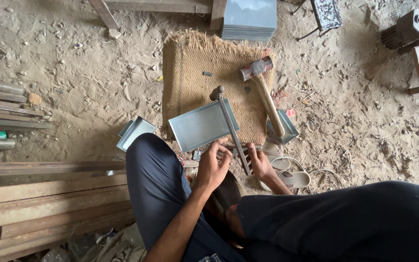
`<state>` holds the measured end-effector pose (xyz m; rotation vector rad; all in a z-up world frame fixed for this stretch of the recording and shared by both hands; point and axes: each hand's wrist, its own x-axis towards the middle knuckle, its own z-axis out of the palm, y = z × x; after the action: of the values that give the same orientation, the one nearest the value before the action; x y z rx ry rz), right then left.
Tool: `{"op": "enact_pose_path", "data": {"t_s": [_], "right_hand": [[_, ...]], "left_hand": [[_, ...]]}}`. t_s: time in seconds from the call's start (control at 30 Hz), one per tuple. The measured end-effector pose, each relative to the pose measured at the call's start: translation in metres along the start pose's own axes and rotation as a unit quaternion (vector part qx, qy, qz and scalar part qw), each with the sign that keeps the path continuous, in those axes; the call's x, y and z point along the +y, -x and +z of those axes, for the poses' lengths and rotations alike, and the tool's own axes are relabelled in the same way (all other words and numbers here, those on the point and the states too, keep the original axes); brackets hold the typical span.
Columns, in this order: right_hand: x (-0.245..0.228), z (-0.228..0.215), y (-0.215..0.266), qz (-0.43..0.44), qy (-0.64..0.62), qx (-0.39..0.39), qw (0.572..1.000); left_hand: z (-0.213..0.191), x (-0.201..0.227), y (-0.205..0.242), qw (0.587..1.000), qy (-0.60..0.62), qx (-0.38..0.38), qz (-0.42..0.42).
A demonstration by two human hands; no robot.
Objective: The person sits on the ground and assembles a rectangular metal box by hand. They use a hammer to tap small metal pieces into place along the edges of the box, repeatedly adjusting and securing the components.
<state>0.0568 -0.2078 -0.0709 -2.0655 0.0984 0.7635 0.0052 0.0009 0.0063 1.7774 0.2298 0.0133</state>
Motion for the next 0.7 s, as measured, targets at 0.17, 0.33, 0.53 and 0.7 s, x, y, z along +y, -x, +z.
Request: {"op": "enact_pose_path", "data": {"t_s": [0.17, 0.33, 0.53, 0.7], "right_hand": [[-0.003, 0.000, 0.002, -0.006, -0.001, 0.007, 1.000], [-0.010, 0.000, 0.004, -0.012, -0.018, 0.007, 1.000], [-0.001, 0.001, 0.000, -0.002, -0.003, 0.005, 1.000], [0.001, 0.002, -0.001, 0.008, -0.004, 0.003, 1.000]], "left_hand": [[0.007, 0.010, 0.001, 0.998, 0.050, -0.006, -0.043], [0.008, 0.014, 0.001, 0.993, 0.095, -0.005, -0.064], [0.009, 0.010, 0.001, 0.982, 0.166, -0.024, -0.088], [0.013, 0.005, -0.002, 0.968, 0.237, -0.014, -0.085]]}}
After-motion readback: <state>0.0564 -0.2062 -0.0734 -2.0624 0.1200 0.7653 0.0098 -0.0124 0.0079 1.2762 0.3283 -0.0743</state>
